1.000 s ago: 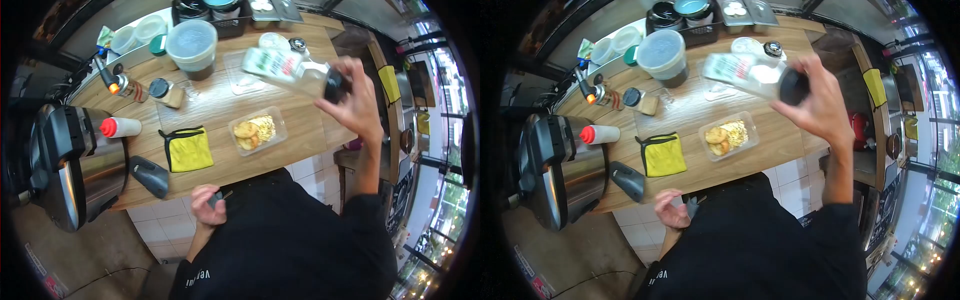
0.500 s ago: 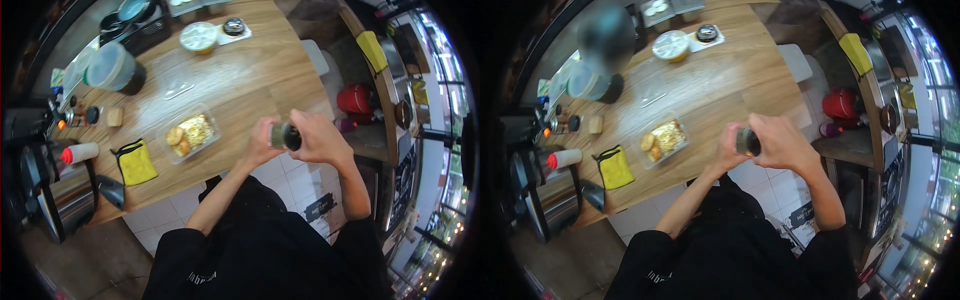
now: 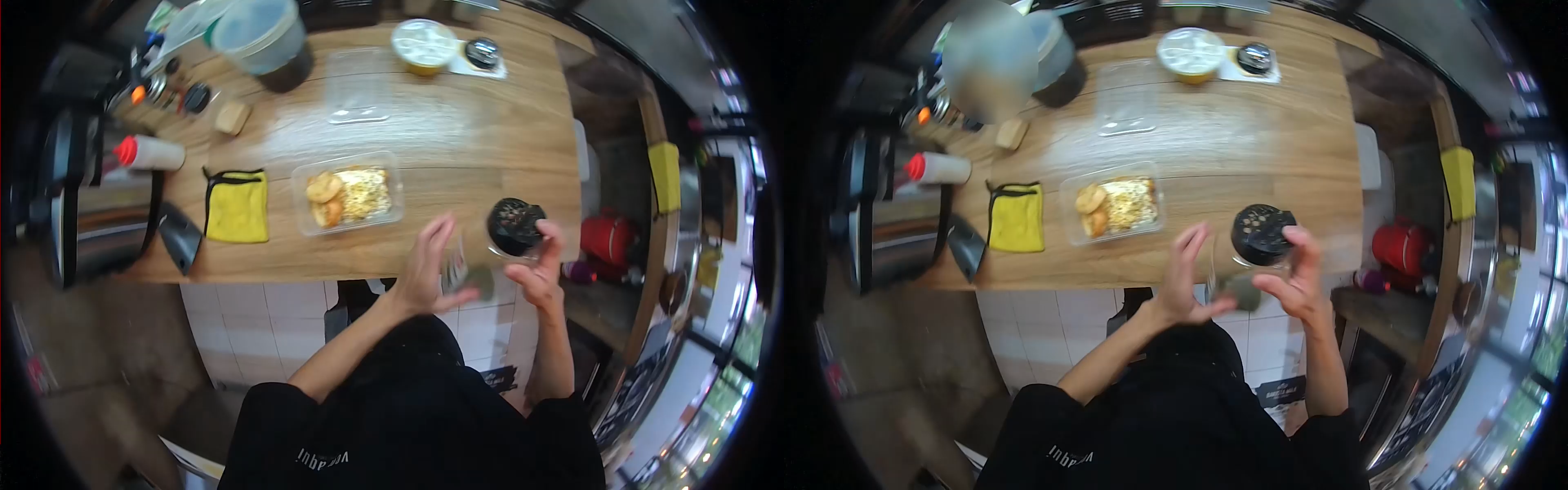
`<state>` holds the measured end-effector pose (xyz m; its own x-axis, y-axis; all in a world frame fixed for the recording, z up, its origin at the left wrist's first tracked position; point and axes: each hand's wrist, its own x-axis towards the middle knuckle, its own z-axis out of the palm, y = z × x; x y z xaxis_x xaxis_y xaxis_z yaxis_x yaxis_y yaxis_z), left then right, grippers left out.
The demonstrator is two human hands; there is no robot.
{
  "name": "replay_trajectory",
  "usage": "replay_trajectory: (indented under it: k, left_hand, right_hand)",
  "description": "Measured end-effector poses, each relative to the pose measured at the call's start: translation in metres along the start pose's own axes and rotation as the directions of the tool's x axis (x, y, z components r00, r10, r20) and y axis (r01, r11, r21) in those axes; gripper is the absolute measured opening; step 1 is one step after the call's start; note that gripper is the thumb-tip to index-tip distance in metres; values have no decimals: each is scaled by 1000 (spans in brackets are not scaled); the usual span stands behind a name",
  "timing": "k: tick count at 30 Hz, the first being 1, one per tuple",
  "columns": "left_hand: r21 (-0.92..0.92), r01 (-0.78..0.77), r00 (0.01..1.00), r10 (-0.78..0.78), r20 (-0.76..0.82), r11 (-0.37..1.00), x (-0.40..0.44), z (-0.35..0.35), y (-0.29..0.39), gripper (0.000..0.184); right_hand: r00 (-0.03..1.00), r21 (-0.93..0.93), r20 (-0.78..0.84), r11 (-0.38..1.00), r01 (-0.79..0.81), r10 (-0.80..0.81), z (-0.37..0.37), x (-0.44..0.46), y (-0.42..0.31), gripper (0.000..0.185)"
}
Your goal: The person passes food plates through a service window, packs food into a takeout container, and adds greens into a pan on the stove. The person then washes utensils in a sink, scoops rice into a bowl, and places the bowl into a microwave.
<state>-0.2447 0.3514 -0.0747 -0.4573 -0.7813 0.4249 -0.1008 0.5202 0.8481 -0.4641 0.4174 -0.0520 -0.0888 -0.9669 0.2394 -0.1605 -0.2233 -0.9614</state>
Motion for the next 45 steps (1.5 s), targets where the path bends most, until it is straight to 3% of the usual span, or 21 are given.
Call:
replay_trajectory:
  k: [1, 3, 4, 6, 7, 8, 10, 12, 14, 17, 19, 21, 24, 26, 27, 28, 30, 38, 40, 44, 45]
  left_hand:
    - [29, -74, 994, 76, -83, 997, -19, -17, 5, 84]
    - [12, -210, 900, 198, -389, 978, -57, -30, -13, 82]
    - [59, -243, 825, 238, -513, 968, -61, -44, -16, 84]
    - [190, -77, 752, 183, -633, 979, -58, -79, -21, 83]
    - [167, 20, 759, 94, -644, 986, -53, -96, -21, 85]
    - [143, 113, 755, 8, -655, 983, -47, -112, -24, 87]
    - [131, 138, 774, -24, -633, 982, -37, -137, -39, 90]
    - [120, 160, 790, -54, -610, 980, -32, -148, -54, 93]
    - [90, 135, 803, -56, -593, 987, -26, -151, -67, 95]
    - [30, 121, 816, -82, -572, 992, -19, -147, -82, 96]
    - [1, 121, 821, -100, -562, 993, -14, -145, -87, 96]
    - [-15, 78, 827, -73, -558, 997, -8, -142, -95, 95]
    - [-54, 61, 826, -81, -558, 997, -7, -141, -102, 96]
    - [-40, -1, 821, -22, -570, 999, -6, -139, -115, 96]
    - [-30, -29, 815, 6, -579, 999, -6, -139, -114, 96]
    - [-20, -57, 809, 34, -587, 998, -6, -140, -114, 96]
    - [-98, 124, 818, -158, -553, 987, -11, -143, -101, 97]
    - [-107, 123, 828, -161, -538, 987, -15, -144, -110, 98]
    - [-98, 114, 834, -149, -532, 989, -16, -145, -109, 98]
    - [-87, 116, 835, -145, -530, 989, -16, -147, -108, 98]
    - [-88, 114, 837, -143, -528, 990, -16, -148, -107, 98]
  right_hand:
    - [985, 228, -13, 960, -164, 171, 12, 21, -30, 83]
    - [932, 518, 243, 776, -360, 270, 19, 62, -62, 81]
    - [923, 504, 265, 776, -379, 279, 24, 72, -58, 81]
    - [705, 456, 560, 548, -701, 435, 37, 95, -43, 77]
    - [549, 134, 554, 583, -801, 626, 49, 110, -36, 76]
    - [510, 72, 558, 575, -815, 655, 61, 117, -38, 77]
    - [445, -23, 566, 553, -833, 694, 77, 124, -36, 78]
    - [505, 276, 655, 445, -852, 562, 83, 124, -28, 80]
    - [471, 142, 620, 501, -854, 628, 88, 130, -20, 80]
    - [525, 287, 565, 445, -848, 636, 108, 129, -29, 80]
    - [405, 74, 492, 427, -901, 771, 114, 138, -36, 79]
    - [376, 79, 536, 399, -914, 755, 107, 133, -33, 78]
    - [412, 245, 574, 331, -911, 708, 113, 125, -28, 78]
    - [539, 375, 575, 388, -842, 615, 117, 117, -21, 78]
    - [550, 388, 573, 390, -835, 608, 118, 116, -20, 79]
    - [541, 385, 570, 381, -841, 618, 118, 116, -20, 79]
    - [526, 370, 556, 375, -850, 643, 117, 115, -21, 80]
    - [477, 219, 499, 427, -877, 723, 112, 136, -30, 82]
    - [472, 166, 443, 448, -879, 762, 120, 150, -38, 83]
    - [534, 251, 266, 478, -842, 802, 137, 159, -53, 80]
    - [497, 81, 251, 494, -866, 831, 130, 166, -50, 80]
